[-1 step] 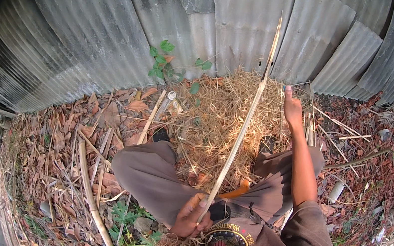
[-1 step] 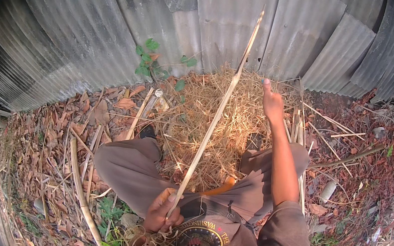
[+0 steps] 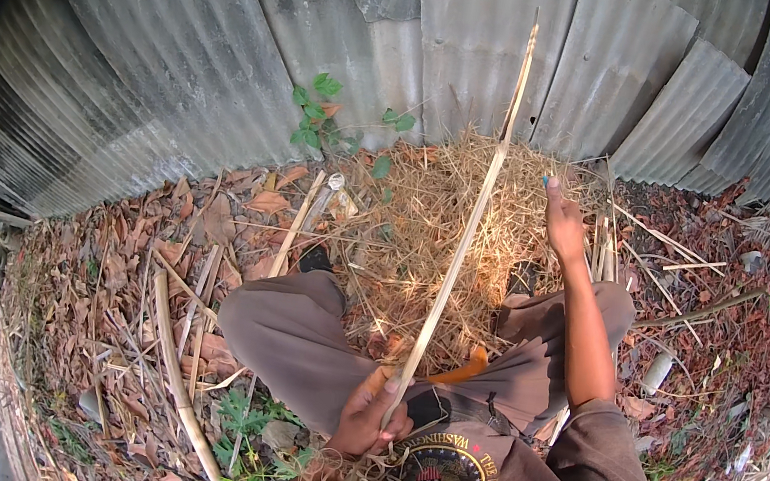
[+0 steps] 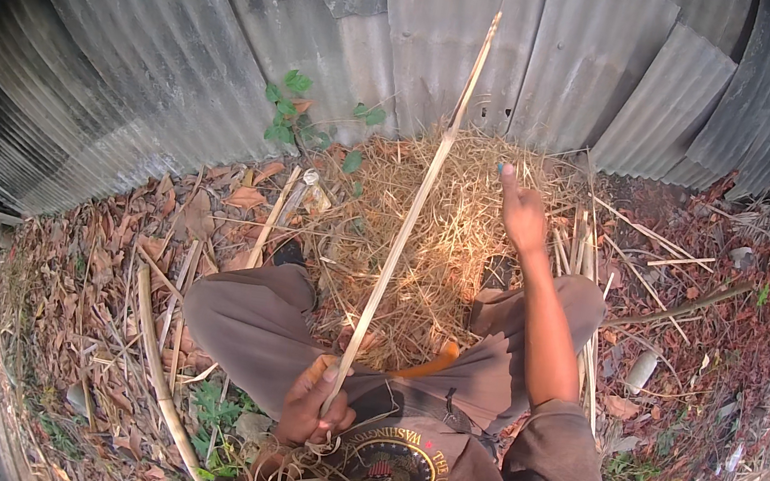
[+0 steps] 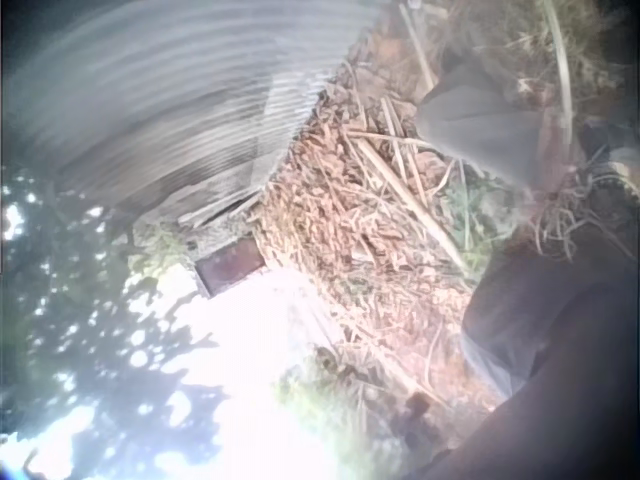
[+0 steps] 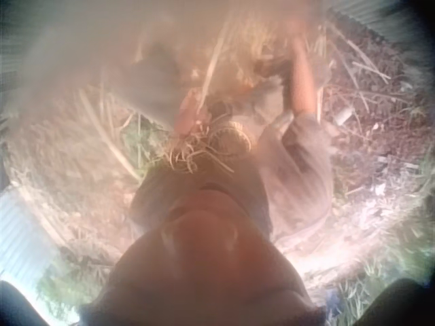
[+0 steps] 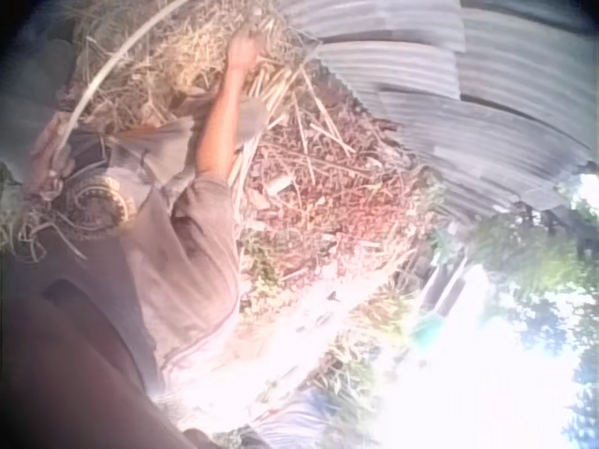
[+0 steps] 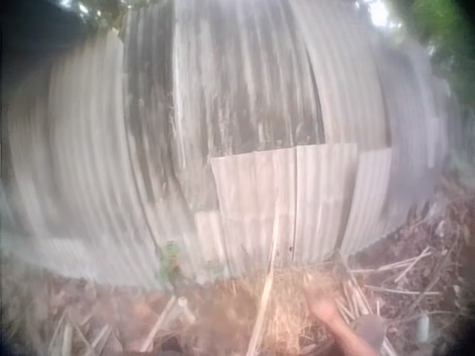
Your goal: The person sits on the ground and uses a blue utility knife to shave a long bamboo stick. They hold the stick with one hand and scrape the blade along its length to remove the outer layer, creating thin shavings that fall onto the ground.
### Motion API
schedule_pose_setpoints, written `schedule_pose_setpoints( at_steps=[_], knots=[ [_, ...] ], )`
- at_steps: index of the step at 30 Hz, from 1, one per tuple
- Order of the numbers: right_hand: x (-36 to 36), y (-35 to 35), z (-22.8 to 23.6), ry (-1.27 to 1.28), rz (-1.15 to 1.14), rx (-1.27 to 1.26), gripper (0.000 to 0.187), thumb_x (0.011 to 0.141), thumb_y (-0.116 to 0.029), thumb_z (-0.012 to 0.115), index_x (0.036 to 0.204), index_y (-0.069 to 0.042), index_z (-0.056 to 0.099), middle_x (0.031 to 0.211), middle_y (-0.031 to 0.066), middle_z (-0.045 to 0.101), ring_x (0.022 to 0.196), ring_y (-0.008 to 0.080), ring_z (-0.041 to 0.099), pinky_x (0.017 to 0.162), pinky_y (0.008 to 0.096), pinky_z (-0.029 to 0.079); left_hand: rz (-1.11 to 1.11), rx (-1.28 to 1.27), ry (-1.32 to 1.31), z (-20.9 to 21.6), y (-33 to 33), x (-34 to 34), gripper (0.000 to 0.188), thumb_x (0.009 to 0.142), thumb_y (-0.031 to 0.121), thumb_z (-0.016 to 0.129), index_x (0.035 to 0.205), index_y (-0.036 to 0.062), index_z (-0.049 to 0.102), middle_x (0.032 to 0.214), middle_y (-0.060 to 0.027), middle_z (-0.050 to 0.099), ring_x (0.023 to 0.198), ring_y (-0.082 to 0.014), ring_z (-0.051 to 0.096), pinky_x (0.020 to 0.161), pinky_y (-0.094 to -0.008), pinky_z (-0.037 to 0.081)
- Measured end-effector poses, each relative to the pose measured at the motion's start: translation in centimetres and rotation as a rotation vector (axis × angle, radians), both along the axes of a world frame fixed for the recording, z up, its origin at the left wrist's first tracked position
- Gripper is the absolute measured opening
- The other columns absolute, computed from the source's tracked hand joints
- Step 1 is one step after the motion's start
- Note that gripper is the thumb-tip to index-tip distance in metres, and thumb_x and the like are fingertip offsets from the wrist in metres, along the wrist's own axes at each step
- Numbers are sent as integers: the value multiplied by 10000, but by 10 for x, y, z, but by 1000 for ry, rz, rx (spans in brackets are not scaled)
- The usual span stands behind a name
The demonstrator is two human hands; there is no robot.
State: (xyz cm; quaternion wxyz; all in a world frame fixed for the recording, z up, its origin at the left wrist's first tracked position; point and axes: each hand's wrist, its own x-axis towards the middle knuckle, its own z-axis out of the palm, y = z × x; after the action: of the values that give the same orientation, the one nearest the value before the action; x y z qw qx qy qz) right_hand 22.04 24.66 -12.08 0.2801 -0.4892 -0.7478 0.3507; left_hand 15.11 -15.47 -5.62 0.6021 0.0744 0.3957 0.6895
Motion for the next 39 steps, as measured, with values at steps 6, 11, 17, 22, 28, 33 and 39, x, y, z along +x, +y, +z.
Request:
schedule_pose_setpoints(
  at_steps=[6,11,17,22,28,33,39],
  knots=[
    [10,-168,33,-31,604,272,645,756,-707,550,624,-80,623,474,94,510,464,298,563,484,400,448,116,17,99,-4,12,-18,222,1021,270,365,1075,85,477,430,-1,356,307,-89,302,435,-237,308],
    [2,-189,50,-85,725,507,692,713,-736,567,528,-70,531,444,87,485,410,290,538,423,390,416,79,44,-4,-2,16,-14,221,1027,259,339,1084,94,475,431,13,330,299,-78,267,447,-229,290],
    [-14,-157,64,-228,565,497,667,709,-713,588,523,-74,555,420,90,494,389,279,539,396,383,414,54,-4,-11,9,9,-9,221,1033,255,317,1109,107,463,437,27,293,303,-75,237,452,-227,282],
    [-14,-172,58,-171,706,655,669,711,-722,580,531,-77,579,408,89,486,388,274,540,410,382,427,86,37,-91,10,7,-9,224,1033,263,322,1118,108,460,443,26,286,312,-75,243,458,-233,290],
    [-18,-164,63,-253,659,543,736,720,-771,518,529,-64,594,399,94,481,379,274,546,394,387,429,42,6,17,11,5,-15,232,1032,284,321,1103,108,454,444,28,292,312,-84,247,455,-237,299],
    [-9,-173,63,-213,739,633,687,692,-742,583,488,-87,554,397,69,458,359,266,510,389,389,410,54,-75,205,15,16,-15,200,1030,269,329,1040,119,461,435,20,295,303,-87,222,445,-247,296],
    [-34,-109,51,-266,432,548,714,721,-747,539,529,-60,588,423,111,479,412,308,528,444,421,431,6,-81,137,19,12,-12,184,1029,271,338,1041,103,412,451,25,300,323,-76,225,446,-229,311]
  ],
)
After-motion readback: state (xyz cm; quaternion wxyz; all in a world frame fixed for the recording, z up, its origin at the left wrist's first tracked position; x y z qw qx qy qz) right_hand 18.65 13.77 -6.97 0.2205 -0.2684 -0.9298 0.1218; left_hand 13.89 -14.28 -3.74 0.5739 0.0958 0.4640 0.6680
